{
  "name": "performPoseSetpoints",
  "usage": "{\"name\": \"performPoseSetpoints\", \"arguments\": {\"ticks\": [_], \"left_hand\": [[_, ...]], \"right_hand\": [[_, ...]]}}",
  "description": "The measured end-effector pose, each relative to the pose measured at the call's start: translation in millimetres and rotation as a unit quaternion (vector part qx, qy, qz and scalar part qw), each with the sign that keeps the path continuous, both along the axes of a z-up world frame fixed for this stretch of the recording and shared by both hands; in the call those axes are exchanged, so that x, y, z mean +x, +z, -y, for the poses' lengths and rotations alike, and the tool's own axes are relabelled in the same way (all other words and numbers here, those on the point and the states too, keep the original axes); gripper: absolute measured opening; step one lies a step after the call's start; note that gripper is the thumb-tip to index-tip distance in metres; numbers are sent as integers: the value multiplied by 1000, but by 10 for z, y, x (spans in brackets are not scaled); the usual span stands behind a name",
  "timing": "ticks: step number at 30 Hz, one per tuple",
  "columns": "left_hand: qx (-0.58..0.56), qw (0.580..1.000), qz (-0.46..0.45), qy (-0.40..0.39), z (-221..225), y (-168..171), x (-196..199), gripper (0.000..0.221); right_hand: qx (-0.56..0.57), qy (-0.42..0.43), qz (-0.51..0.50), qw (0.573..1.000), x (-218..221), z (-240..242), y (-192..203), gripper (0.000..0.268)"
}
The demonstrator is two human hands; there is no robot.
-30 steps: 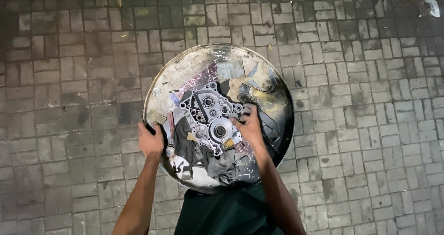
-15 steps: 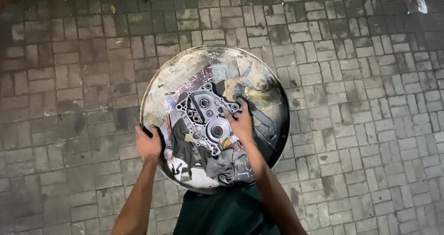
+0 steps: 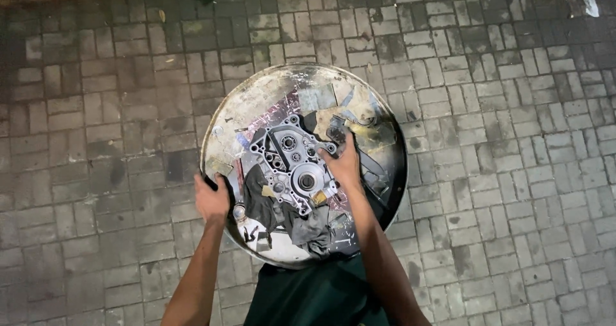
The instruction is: Cleaning and inspecting a motorcycle engine crankcase on a round table
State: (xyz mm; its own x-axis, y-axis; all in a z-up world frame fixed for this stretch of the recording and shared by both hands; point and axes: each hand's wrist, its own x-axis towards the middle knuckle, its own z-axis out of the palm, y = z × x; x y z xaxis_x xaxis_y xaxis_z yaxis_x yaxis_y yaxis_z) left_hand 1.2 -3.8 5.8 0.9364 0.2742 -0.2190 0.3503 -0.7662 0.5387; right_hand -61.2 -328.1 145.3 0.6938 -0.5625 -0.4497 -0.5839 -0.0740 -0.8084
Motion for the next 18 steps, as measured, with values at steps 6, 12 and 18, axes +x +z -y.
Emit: {"name": "performPoseSetpoints", "arguments": {"ticks": [6,12,18], "left_hand": [[5,1000,-2,0,-2,11,-2,74],[-18,1000,-4,8,31,112,-6,74],[-14,1000,-1,10,-1,18,24,73]], "right_hand": [[-67,43,-24,997,-72,89,-340,61],[-81,87,-21,993,-50,155,-303,50],[-95,194,-55,975,279,259,-86,38]]}}
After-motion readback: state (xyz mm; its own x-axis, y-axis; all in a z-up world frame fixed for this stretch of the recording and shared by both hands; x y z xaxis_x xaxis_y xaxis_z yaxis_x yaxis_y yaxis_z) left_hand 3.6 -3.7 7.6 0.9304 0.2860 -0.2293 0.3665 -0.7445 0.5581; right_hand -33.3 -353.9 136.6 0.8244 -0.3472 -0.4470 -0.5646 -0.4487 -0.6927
